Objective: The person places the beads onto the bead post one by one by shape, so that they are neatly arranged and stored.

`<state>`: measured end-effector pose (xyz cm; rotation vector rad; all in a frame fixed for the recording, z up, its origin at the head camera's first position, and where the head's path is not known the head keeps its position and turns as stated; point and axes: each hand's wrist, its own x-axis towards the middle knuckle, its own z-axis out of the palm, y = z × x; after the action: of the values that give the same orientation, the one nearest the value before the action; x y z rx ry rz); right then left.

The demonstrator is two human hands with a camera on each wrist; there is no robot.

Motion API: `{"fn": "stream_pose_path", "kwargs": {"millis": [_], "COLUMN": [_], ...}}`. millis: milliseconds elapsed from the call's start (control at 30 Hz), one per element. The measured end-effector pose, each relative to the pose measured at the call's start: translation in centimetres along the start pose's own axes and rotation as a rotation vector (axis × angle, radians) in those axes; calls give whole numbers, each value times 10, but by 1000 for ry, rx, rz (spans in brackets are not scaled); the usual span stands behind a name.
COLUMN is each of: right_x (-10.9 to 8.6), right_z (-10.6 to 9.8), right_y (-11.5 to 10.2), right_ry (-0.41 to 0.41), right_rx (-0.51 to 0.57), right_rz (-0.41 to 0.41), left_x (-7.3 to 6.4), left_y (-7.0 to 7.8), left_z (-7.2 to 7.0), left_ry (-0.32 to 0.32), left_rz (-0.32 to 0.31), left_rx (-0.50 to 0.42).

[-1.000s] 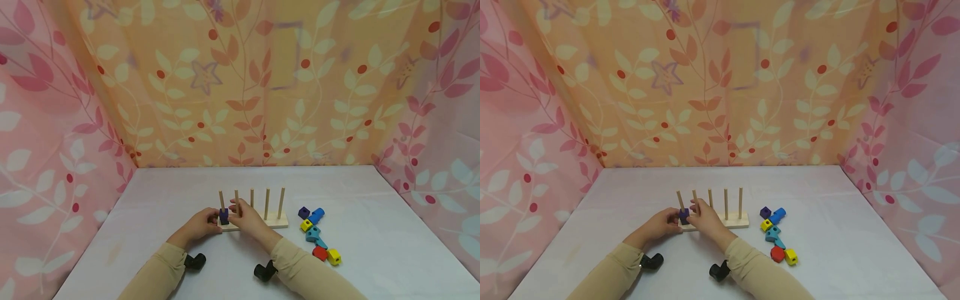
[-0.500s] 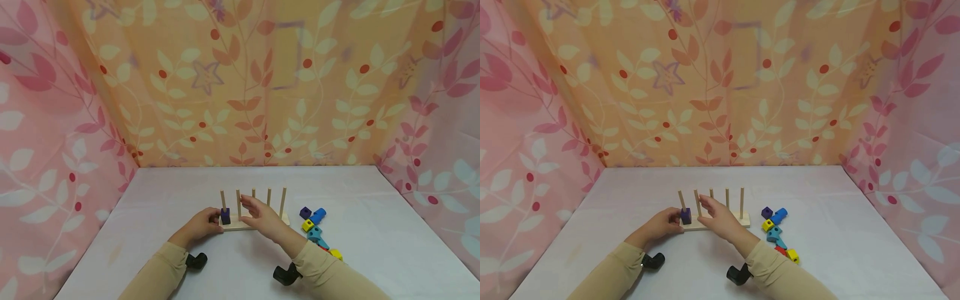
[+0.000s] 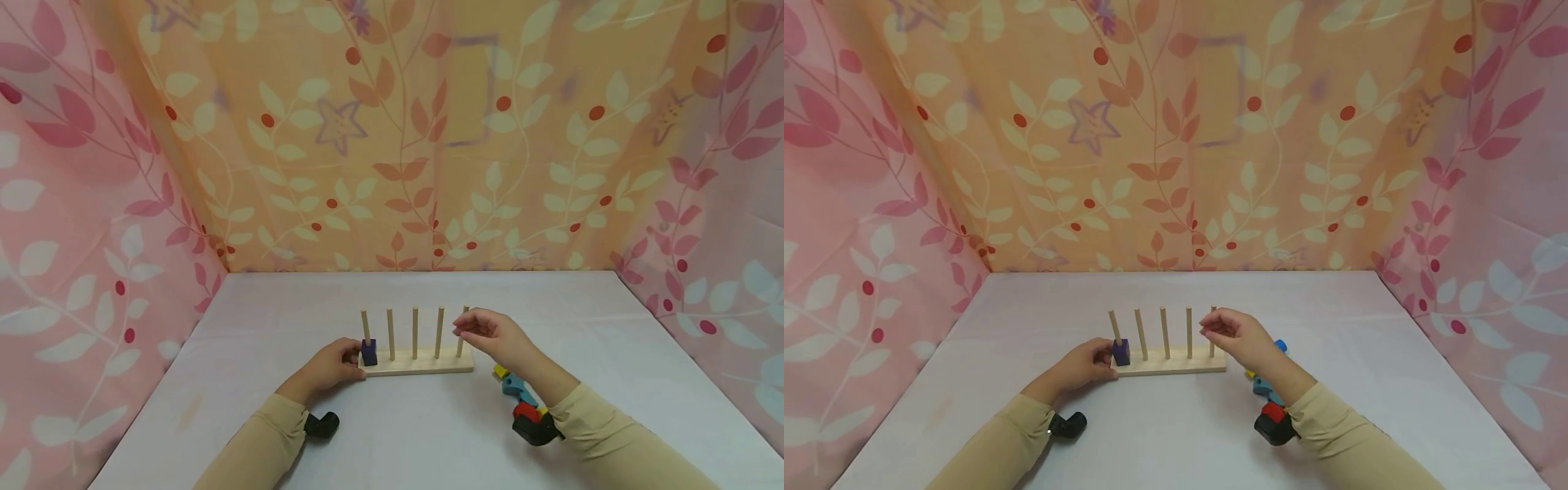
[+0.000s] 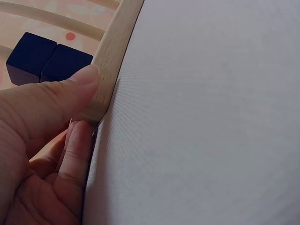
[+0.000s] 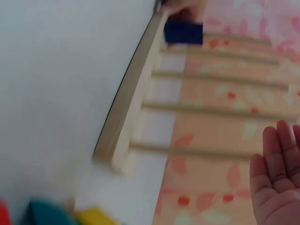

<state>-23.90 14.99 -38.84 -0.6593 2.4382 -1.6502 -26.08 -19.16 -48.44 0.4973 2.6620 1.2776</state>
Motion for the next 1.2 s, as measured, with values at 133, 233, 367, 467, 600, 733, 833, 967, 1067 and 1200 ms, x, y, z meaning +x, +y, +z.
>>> {"fn": "stream_pose_path", "kwargs": {"millis": [133, 233, 367, 467, 600, 733, 833, 967, 1067, 1200], "right_x": [0, 3, 6, 8, 12, 14, 15, 15, 16, 16], "right_z": [-27, -43, -58, -66, -71, -71, -70, -67, -67, -68], "right_y": [18, 32, 49, 61, 72, 80, 85, 87, 87, 87], "right_ry": [40, 47, 18, -8, -45, -112, -173, -219, -228, -237], "right_rx": [-106, -201, -325, -388, -448, -509, -539, -572, -585, -576], "right_rz": [38, 76, 145, 184, 184, 162, 157, 169, 179, 206], "left_x": [-1, -1, -2, -1, 0, 0, 0, -1, -1, -1], "left_y": [1, 2, 1, -1, -3, -3, -2, -1, -1, -1], "left_z": [0, 0, 0, 0, 1, 1, 1, 0, 0, 0], "left_ry": [0, 3, 8, 3, -1, 1, 2, 0, -2, 4], "left_rz": [3, 2, 2, 6, 6, 6, 6, 2, 0, -3], "left_rx": [1, -1, -5, 1, 10, 15, 18, 12, 4, 3]}}
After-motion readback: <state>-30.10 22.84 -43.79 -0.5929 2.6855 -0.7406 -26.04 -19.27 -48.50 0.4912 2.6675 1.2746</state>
